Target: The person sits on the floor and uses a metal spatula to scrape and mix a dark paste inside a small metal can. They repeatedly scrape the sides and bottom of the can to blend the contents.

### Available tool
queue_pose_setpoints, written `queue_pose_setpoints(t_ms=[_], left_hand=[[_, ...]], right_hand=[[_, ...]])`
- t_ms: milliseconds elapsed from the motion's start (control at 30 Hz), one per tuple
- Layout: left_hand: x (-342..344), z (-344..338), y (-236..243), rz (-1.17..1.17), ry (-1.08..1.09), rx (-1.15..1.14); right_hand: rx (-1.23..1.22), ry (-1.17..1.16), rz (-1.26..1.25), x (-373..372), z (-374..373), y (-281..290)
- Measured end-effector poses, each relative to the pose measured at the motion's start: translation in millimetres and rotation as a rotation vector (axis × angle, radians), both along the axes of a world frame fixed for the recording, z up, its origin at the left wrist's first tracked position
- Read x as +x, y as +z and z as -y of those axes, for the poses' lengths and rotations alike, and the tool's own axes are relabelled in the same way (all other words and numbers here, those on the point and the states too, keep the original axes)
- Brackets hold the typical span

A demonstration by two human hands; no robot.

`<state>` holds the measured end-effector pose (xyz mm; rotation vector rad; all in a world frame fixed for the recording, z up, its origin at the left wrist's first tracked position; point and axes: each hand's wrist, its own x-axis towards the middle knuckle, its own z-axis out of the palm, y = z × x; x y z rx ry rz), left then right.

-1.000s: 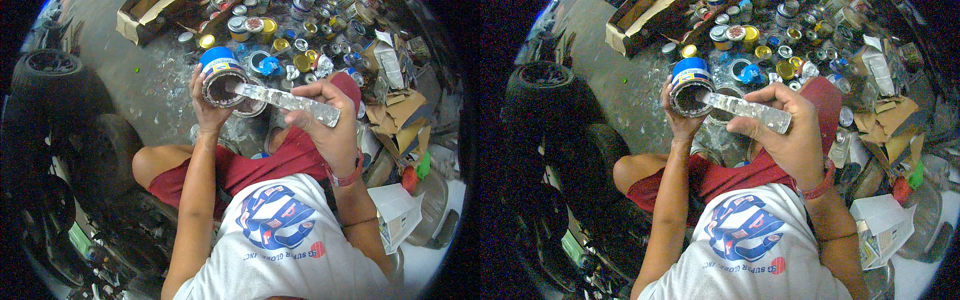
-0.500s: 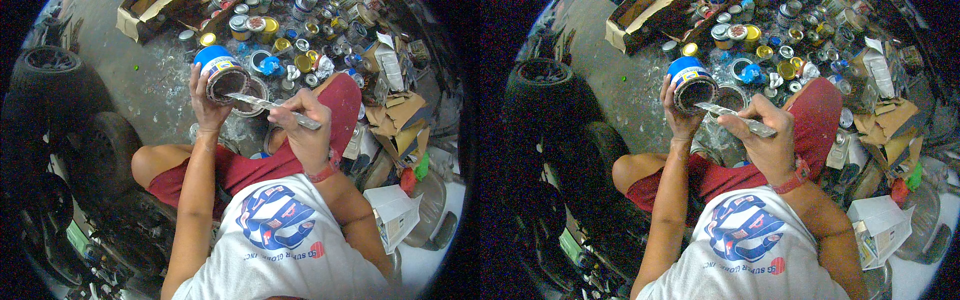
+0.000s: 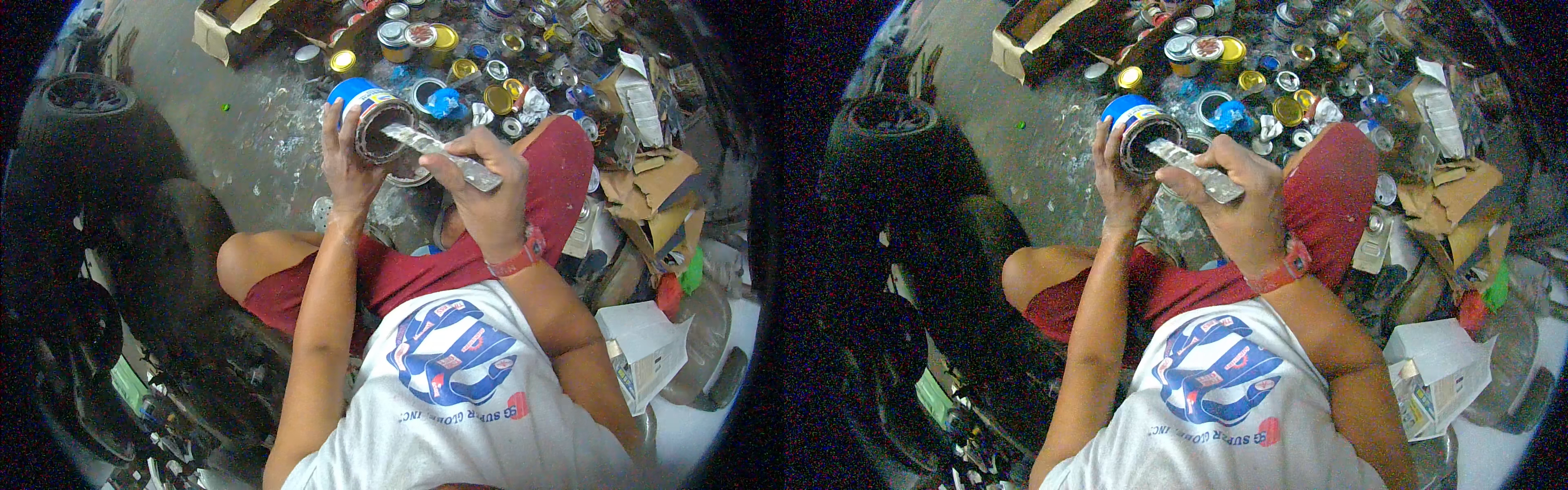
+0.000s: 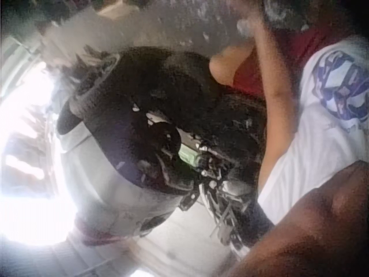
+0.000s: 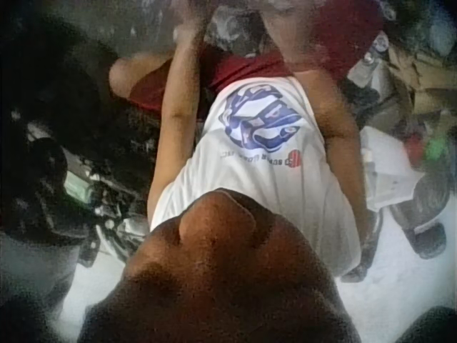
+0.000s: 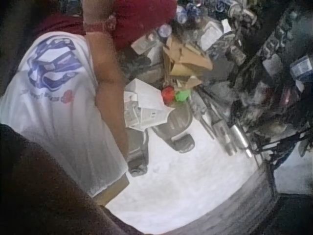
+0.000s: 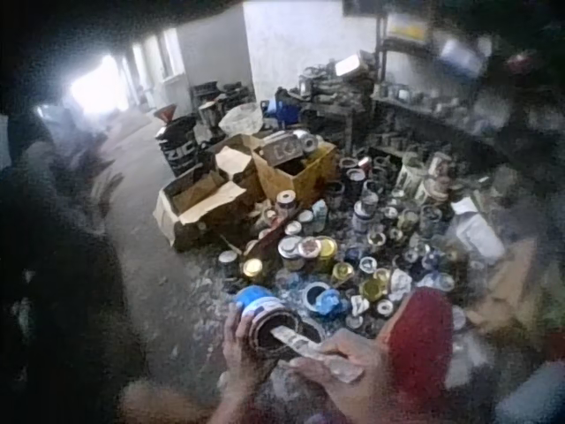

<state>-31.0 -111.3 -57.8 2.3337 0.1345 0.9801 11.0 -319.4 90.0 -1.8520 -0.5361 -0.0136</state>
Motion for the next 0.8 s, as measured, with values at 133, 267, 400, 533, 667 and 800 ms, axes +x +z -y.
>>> queue_pose_setpoints(t_ms=[133,267,400,533,667,800], left_hand=[[1,1,0,-0.026,0.086,-0.015],[-1,-1,2,-0.106,0.078,0.082],[-3,0,11,-0.152,0.092,0.064],[0,-3,17,-0.109,0.147,0.097],[-1,-1,22,-0.137,0.101,0.045],[2,3,16,-0.17,0.093,0.035]], right_hand=[[-0.095,0.062,0.014,1,5,10],[-0.092,0.071,-0.006,-3,-6,-12],[-0.101,0.048,0.027,-7,-3,2],[-0.155,0.074,0.011,-7,8,21],[-0.15,0.053,-0.036,3,3,-11],[-0.043,-0.033,-0.184,17,0,-47]])
